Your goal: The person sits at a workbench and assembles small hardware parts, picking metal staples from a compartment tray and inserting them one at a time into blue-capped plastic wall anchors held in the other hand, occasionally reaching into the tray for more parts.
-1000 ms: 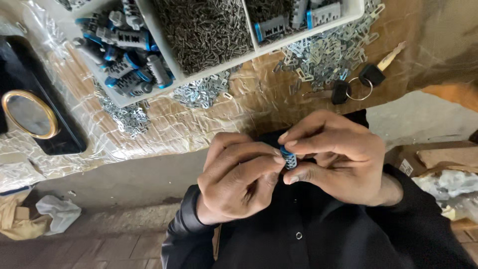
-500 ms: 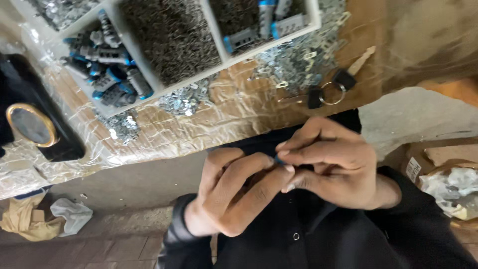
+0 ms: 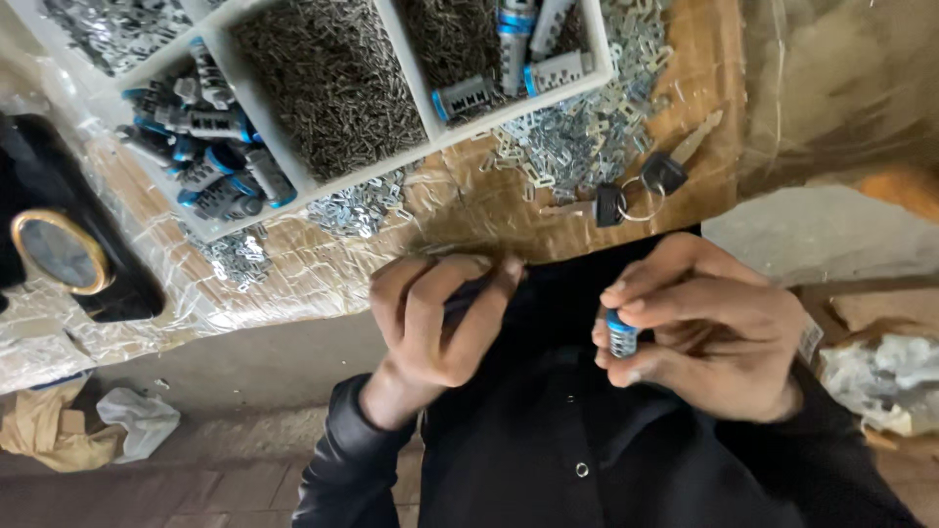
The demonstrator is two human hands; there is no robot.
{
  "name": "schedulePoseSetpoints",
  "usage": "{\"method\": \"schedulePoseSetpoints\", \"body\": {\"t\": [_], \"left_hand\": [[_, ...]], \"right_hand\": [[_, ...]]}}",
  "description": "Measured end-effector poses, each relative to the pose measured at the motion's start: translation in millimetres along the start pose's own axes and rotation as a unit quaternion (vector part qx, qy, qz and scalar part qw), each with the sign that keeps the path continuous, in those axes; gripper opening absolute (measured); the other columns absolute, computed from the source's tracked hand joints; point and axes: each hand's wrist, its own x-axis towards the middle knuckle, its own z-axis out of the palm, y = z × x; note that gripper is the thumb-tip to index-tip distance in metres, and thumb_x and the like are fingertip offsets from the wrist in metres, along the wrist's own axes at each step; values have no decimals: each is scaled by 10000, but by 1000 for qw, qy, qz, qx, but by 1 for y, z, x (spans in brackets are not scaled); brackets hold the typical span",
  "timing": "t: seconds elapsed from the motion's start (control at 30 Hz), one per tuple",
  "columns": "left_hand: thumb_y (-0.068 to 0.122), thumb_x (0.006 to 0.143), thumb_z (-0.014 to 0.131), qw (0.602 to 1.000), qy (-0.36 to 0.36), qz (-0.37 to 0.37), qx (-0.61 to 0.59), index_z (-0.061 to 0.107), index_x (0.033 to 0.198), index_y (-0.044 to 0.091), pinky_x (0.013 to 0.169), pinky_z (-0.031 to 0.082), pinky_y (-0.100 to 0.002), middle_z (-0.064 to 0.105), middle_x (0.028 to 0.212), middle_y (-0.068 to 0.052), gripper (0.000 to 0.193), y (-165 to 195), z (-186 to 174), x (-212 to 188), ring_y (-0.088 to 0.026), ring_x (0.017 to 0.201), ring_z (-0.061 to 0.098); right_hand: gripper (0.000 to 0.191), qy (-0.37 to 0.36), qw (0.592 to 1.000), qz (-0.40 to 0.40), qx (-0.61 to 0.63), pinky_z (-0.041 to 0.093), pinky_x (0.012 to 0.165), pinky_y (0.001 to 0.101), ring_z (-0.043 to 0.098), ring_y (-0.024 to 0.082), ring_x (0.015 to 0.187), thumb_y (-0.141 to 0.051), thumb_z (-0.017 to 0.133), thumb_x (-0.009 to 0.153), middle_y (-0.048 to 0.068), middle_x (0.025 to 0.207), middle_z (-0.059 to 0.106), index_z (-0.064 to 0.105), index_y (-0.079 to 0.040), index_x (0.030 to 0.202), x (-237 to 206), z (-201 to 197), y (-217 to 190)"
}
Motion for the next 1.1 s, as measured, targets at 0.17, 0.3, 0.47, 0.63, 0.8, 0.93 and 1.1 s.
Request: {"method": "schedulePoseSetpoints", "body": {"t": [0.17, 0.3, 0.47, 0.63, 0.8, 0.93, 1.1], "left_hand": [[86, 992, 883, 985, 15, -121, -122, 673, 1142, 123, 901, 535, -332, 674, 1175, -9, 260, -11, -21, -26, -253, 1145, 591], [27, 901, 882, 988, -1, -77, -137, 712, 1086, 119, 874, 530, -361, 680, 1106, -23, 267, -6, -29, -22, -239, 1052, 596], [90, 796, 914, 996, 25, -18, -89, 748, 1020, 86, 806, 531, -365, 665, 1031, -67, 279, -16, -20, -5, -283, 941, 604], [-49, 843, 839, 988, 37, -121, -87, 709, 1041, 70, 905, 557, -358, 689, 1088, -48, 265, -15, -28, -33, -240, 1043, 645], [-23, 888, 836, 967, -60, -82, -233, 727, 1036, 44, 860, 572, -351, 733, 1082, -57, 196, -4, -11, -58, -220, 1002, 688], [42, 878, 756, 956, -129, -157, -213, 727, 1059, 68, 868, 566, -401, 742, 1088, -85, 186, -5, 24, -61, -272, 995, 703], [158, 870, 726, 970, -201, -127, -58, 740, 1167, 76, 907, 530, -483, 719, 1144, -146, 309, -15, 94, -110, -339, 1067, 667]], "right_hand": [[331, -20, 999, 21, 36, 714, 781, 351, 741, 277, 1018, 135, 779, 936, 227, 1246, 606, 662, 101, 1244, 6, 13, 15], [326, -6, 999, 30, 15, 726, 749, 346, 753, 291, 1009, 115, 754, 930, 234, 1272, 608, 661, 96, 1242, 8, 22, 18], [312, -9, 1000, 11, -19, 728, 780, 357, 750, 282, 1022, 96, 779, 933, 225, 1236, 610, 661, 93, 1221, 10, 23, 12], [346, -21, 1000, 13, -8, 728, 757, 349, 750, 284, 1003, 91, 786, 920, 231, 1236, 611, 665, 81, 1244, 14, 22, 12], [375, 2, 999, -5, -42, 723, 736, 330, 754, 252, 952, 72, 814, 860, 194, 1229, 636, 683, 20, 1208, 15, 20, 5], [383, 10, 998, -38, -49, 738, 732, 329, 757, 247, 958, 48, 819, 846, 169, 1220, 650, 695, -12, 1203, 14, 8, -7], [344, 19, 998, -41, -48, 743, 707, 330, 757, 270, 1001, 49, 803, 841, 171, 1210, 638, 703, 1, 1167, 11, 3, -2]]}}
